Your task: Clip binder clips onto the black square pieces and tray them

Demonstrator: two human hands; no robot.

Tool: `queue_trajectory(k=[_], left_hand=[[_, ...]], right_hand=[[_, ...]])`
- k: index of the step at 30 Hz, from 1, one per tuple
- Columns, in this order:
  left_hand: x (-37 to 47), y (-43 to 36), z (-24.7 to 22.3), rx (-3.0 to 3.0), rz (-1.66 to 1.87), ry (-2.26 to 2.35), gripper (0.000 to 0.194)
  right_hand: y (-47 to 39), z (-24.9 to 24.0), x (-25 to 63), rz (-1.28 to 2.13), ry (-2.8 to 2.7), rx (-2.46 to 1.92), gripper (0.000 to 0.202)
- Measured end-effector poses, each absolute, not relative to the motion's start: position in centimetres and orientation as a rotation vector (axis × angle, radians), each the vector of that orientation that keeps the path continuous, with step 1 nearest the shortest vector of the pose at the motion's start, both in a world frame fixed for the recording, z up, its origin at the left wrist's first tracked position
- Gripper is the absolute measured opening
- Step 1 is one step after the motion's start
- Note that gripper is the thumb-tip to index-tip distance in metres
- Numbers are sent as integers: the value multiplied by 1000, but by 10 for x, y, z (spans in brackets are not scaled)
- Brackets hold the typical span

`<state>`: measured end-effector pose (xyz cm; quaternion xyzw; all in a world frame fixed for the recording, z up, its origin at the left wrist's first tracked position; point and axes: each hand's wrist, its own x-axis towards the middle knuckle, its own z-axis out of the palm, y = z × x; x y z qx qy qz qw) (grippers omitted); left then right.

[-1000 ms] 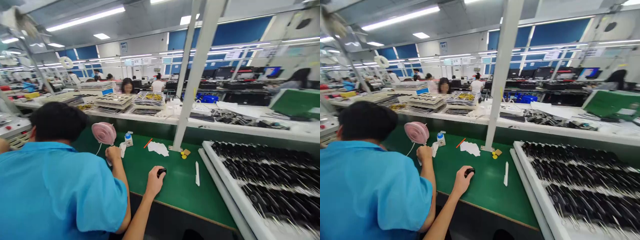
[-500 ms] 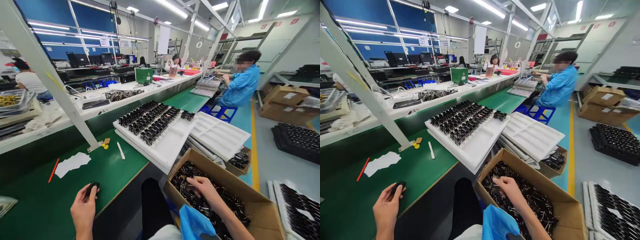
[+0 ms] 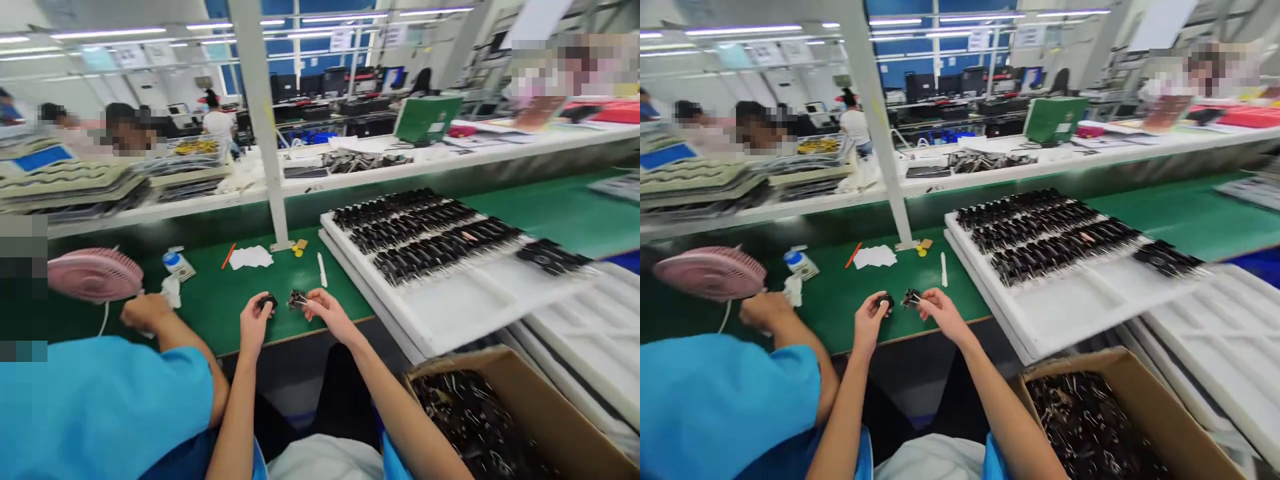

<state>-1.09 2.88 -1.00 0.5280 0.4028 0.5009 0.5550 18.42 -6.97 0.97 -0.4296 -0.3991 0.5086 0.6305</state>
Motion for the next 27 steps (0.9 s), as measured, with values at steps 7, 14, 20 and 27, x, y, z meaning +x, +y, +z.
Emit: queue_trajectory(k=[7,14,20,27], left_hand=[[-15,21,-9,1049,1265,914,51],[-17,18,-6,1058,1215,865,45],[-16,17,-5,1072,1157,894,48],[-16,16,-8,1113,1108,873,44]], right_hand=[[-24,-6,178,1220,-981,-1108,53],[-34,-11,179,1172,-1072,-1127,54],[-34,-13,180,1133,-1166,-1174,62],[-36,-13,177,1073,-1269,-1210,60]])
